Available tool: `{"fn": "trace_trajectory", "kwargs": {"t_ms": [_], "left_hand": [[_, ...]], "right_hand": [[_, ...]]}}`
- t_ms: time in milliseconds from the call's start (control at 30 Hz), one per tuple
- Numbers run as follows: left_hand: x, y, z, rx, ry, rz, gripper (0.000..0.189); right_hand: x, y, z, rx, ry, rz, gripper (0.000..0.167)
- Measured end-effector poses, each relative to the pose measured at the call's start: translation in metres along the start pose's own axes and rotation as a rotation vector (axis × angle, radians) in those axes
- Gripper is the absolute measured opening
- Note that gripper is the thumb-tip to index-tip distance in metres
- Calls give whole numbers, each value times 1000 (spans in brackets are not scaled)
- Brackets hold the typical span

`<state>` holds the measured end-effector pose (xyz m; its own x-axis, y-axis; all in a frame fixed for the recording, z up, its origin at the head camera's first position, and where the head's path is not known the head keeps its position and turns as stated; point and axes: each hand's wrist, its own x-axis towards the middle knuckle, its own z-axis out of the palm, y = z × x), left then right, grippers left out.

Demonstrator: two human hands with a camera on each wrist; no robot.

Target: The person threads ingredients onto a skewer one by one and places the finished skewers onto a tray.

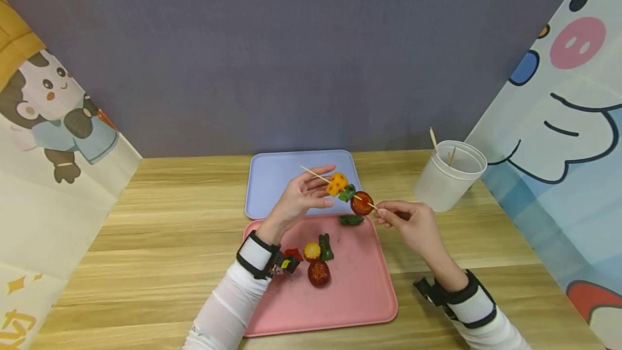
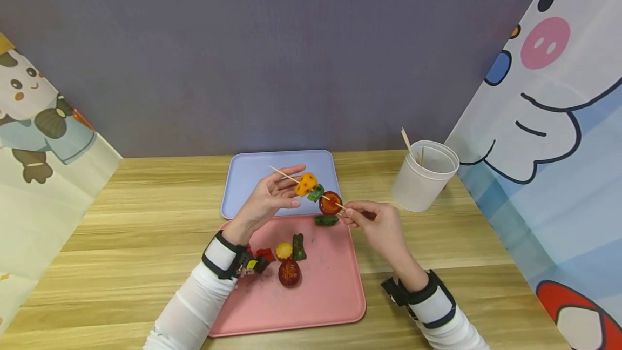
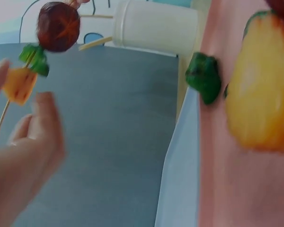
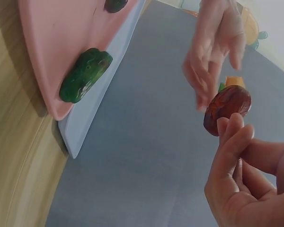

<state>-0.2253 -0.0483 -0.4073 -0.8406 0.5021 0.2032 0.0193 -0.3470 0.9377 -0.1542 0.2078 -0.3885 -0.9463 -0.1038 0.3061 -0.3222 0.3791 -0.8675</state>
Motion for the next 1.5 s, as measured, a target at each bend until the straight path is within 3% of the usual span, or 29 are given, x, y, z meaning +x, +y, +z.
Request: {"fn": "trace_trajectory", "kwargs": {"t_ms": [100, 167, 333, 467, 567, 700, 900, 1200, 1500], "left_hand": [[-1, 1, -6, 110, -4, -61, 56], [-1, 1, -9, 247, -1, -78, 52], [6, 2, -2, 756, -1, -58, 44], [19, 3, 9, 1086, -87, -24, 35], [29, -1, 15, 1234, -195, 11, 30], [43, -12, 20, 1356, -357, 58, 27], [54, -27, 28, 1412, -558, 81, 29], [61, -37, 39, 1491, -687, 101, 31], [63, -35, 44, 1694, -780, 66, 43]], "right_hand": [[1, 2, -1, -8, 14, 4, 16], [1, 4, -3, -17, 29, 9, 16], [2, 9, -9, -19, 49, 33, 17], [2, 14, -14, -28, 57, 50, 18], [1, 18, -18, -40, 69, 51, 18], [0, 22, -23, -40, 88, 49, 18], [-2, 24, -29, -64, 115, 56, 17], [-2, 30, -36, -106, 115, 98, 20], [-2, 29, -37, -135, 118, 100, 20]]}}
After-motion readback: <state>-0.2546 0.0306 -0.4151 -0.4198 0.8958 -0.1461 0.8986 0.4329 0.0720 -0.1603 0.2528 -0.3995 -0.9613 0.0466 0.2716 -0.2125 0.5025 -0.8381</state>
